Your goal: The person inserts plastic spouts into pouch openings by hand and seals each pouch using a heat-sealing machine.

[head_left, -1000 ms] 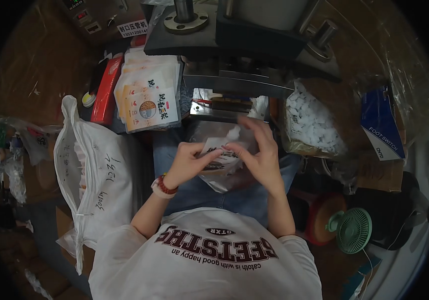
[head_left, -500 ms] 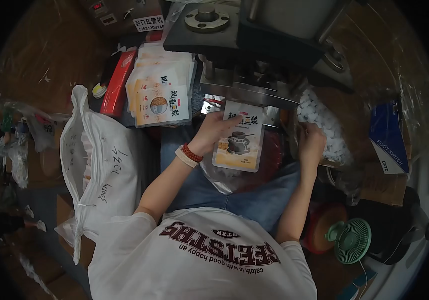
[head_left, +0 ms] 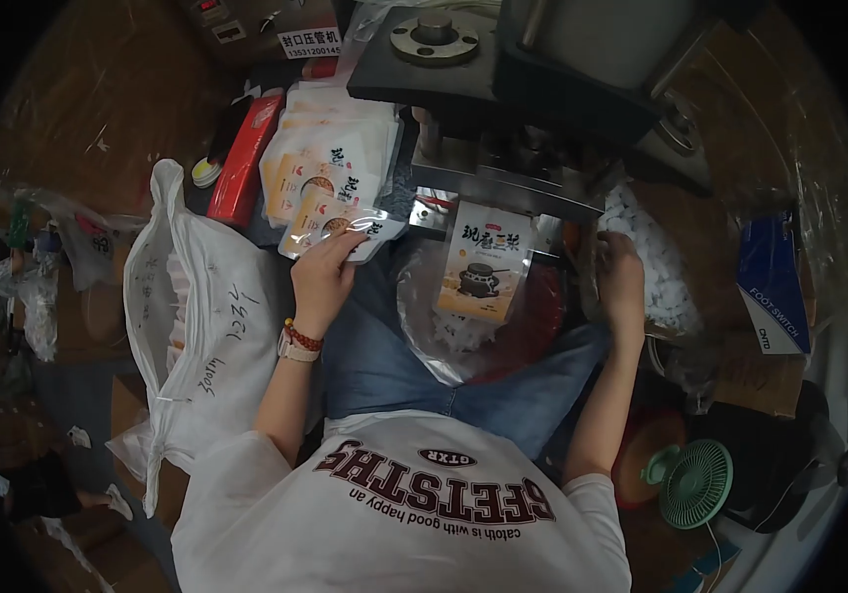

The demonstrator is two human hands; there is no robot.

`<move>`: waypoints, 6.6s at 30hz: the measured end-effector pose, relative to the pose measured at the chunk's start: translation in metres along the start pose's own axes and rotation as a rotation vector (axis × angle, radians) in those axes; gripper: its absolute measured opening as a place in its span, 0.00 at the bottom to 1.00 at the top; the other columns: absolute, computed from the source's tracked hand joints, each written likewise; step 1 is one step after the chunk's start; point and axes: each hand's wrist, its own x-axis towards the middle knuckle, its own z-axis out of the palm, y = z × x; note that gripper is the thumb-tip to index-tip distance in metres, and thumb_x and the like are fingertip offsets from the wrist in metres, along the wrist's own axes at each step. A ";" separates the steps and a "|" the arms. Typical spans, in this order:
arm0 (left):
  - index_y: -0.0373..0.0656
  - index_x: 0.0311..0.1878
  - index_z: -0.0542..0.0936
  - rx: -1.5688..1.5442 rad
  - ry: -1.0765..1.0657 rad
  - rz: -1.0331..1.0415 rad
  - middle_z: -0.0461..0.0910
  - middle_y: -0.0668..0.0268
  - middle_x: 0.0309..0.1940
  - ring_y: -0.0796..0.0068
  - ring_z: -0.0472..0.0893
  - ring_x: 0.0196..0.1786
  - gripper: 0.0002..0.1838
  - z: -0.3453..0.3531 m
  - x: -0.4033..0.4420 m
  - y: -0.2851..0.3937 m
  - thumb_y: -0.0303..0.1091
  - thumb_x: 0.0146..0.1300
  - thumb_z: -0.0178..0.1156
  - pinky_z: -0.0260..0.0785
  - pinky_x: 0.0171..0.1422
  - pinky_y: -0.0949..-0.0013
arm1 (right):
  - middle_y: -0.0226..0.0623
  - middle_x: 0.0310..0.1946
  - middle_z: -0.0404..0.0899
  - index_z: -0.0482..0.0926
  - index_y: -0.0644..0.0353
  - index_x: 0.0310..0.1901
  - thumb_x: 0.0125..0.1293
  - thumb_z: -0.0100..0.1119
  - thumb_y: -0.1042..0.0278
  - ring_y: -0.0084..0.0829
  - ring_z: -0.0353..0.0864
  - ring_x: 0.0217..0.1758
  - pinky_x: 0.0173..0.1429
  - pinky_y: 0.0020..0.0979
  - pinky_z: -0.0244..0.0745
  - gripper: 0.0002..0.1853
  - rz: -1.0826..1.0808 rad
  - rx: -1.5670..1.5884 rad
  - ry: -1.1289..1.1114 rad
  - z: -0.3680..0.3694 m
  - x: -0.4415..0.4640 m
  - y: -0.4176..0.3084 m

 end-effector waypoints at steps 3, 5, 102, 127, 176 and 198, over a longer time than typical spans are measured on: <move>0.49 0.47 0.82 0.080 0.137 0.042 0.84 0.64 0.43 0.64 0.83 0.49 0.19 0.017 0.012 0.001 0.21 0.50 0.60 0.76 0.49 0.65 | 0.50 0.45 0.78 0.78 0.67 0.47 0.57 0.57 0.79 0.52 0.77 0.48 0.50 0.44 0.73 0.14 0.036 -0.024 0.036 0.009 0.002 0.008; 0.48 0.46 0.83 0.045 0.177 0.043 0.84 0.63 0.42 0.64 0.83 0.48 0.19 0.018 0.017 0.004 0.20 0.50 0.59 0.76 0.48 0.65 | 0.48 0.44 0.79 0.78 0.66 0.48 0.58 0.57 0.80 0.49 0.79 0.47 0.49 0.41 0.74 0.15 -0.045 -0.120 0.125 0.007 -0.001 0.007; 0.44 0.47 0.84 -0.211 -0.013 -0.059 0.85 0.63 0.42 0.62 0.85 0.44 0.22 -0.015 0.005 0.021 0.16 0.47 0.57 0.76 0.47 0.66 | 0.42 0.46 0.81 0.81 0.66 0.45 0.55 0.65 0.83 0.34 0.81 0.44 0.49 0.30 0.75 0.14 -0.218 0.762 0.111 -0.008 -0.036 -0.116; 0.41 0.44 0.84 -0.347 0.086 0.243 0.85 0.63 0.42 0.62 0.84 0.48 0.22 -0.020 0.016 0.078 0.15 0.42 0.55 0.75 0.55 0.66 | 0.42 0.41 0.82 0.72 0.65 0.57 0.53 0.66 0.85 0.40 0.80 0.44 0.47 0.33 0.77 0.28 -0.444 0.535 0.223 0.005 -0.046 -0.132; 0.44 0.44 0.84 -0.276 0.117 0.232 0.85 0.62 0.42 0.62 0.83 0.49 0.24 -0.010 0.011 0.073 0.15 0.40 0.57 0.75 0.54 0.64 | 0.42 0.34 0.80 0.79 0.65 0.41 0.52 0.63 0.83 0.37 0.79 0.35 0.40 0.31 0.75 0.13 -0.408 0.427 0.139 0.007 -0.050 -0.123; 0.42 0.42 0.83 -0.181 0.160 0.299 0.85 0.63 0.40 0.63 0.84 0.42 0.22 -0.002 0.014 0.064 0.16 0.39 0.58 0.77 0.45 0.67 | 0.39 0.35 0.78 0.78 0.65 0.45 0.52 0.64 0.79 0.39 0.78 0.38 0.43 0.35 0.72 0.16 -0.461 0.341 0.156 0.028 -0.053 -0.135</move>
